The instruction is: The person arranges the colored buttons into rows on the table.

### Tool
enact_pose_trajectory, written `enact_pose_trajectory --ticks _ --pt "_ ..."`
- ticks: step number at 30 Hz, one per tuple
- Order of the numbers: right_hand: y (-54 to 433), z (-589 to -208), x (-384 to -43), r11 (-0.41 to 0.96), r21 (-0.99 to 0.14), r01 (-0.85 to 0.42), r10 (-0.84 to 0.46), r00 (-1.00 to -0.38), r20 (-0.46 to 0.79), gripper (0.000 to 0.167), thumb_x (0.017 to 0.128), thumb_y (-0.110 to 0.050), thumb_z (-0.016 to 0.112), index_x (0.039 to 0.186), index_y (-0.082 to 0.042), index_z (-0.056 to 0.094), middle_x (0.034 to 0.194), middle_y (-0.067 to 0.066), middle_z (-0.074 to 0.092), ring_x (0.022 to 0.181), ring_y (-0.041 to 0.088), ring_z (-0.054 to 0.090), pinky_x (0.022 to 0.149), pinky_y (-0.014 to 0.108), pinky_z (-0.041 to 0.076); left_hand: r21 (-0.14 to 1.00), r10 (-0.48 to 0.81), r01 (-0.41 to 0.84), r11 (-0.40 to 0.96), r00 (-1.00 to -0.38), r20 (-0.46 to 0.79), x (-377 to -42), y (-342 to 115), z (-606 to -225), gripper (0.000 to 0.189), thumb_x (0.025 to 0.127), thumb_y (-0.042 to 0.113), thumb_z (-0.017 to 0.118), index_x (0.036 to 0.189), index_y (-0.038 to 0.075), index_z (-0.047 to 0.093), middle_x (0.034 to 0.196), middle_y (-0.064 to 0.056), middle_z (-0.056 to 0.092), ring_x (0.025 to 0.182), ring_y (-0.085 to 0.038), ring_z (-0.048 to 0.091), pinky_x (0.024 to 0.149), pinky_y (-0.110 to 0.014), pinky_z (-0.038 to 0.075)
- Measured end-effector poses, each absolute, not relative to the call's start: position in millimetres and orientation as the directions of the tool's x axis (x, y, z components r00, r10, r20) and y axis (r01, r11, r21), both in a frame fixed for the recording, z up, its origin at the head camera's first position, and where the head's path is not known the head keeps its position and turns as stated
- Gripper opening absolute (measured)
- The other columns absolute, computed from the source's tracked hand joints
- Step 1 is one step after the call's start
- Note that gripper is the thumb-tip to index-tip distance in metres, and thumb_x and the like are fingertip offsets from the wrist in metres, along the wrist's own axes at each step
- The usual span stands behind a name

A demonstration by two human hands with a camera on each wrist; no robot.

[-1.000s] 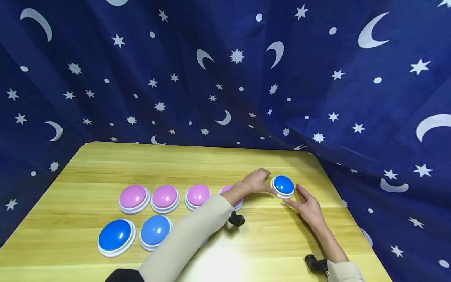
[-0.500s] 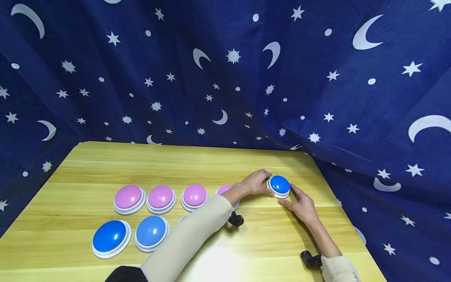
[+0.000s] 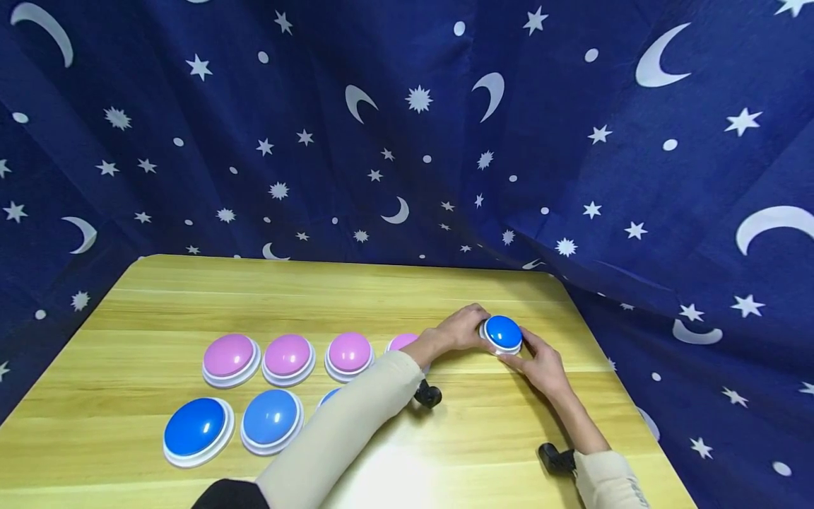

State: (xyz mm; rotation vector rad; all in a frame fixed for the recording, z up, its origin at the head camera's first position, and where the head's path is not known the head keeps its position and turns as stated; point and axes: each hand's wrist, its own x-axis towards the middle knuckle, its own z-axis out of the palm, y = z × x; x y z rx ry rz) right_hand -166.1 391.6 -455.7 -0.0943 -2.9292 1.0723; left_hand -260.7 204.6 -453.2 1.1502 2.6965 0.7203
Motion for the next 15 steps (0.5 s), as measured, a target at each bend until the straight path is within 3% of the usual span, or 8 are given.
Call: enact_pose_trajectory --ticks 9,15 --pt "388 -456 -161 0.686 -0.724 0.065 0.093 -0.996 -0.001 0.09 0.086 -0.038 0.078 0.149 0.009 0.034 0.148 0.031 0.038 0.137 0.044 0.037 0.108 0.047 0.036 0.506 0.716 0.654 0.563 -0.692 0.098 -262 202 -454 0.066 0.076 0.047 0.085 0.128 0.011 0.064 0.122 0.003 0.062 0.112 -0.006 0.055 0.098 -0.013 0.039" --pt "387 -442 -154 0.62 -0.782 0.06 0.114 -0.993 0.015 0.085 0.089 -0.031 0.077 0.15 0.007 0.033 0.148 0.031 0.038 0.137 0.041 0.036 0.103 0.024 0.04 0.545 0.732 0.676 0.496 -0.663 0.157 -264 200 -442 0.067 0.075 0.046 0.086 0.126 0.009 0.065 0.118 0.002 0.064 0.107 -0.006 0.056 0.093 -0.012 0.041"
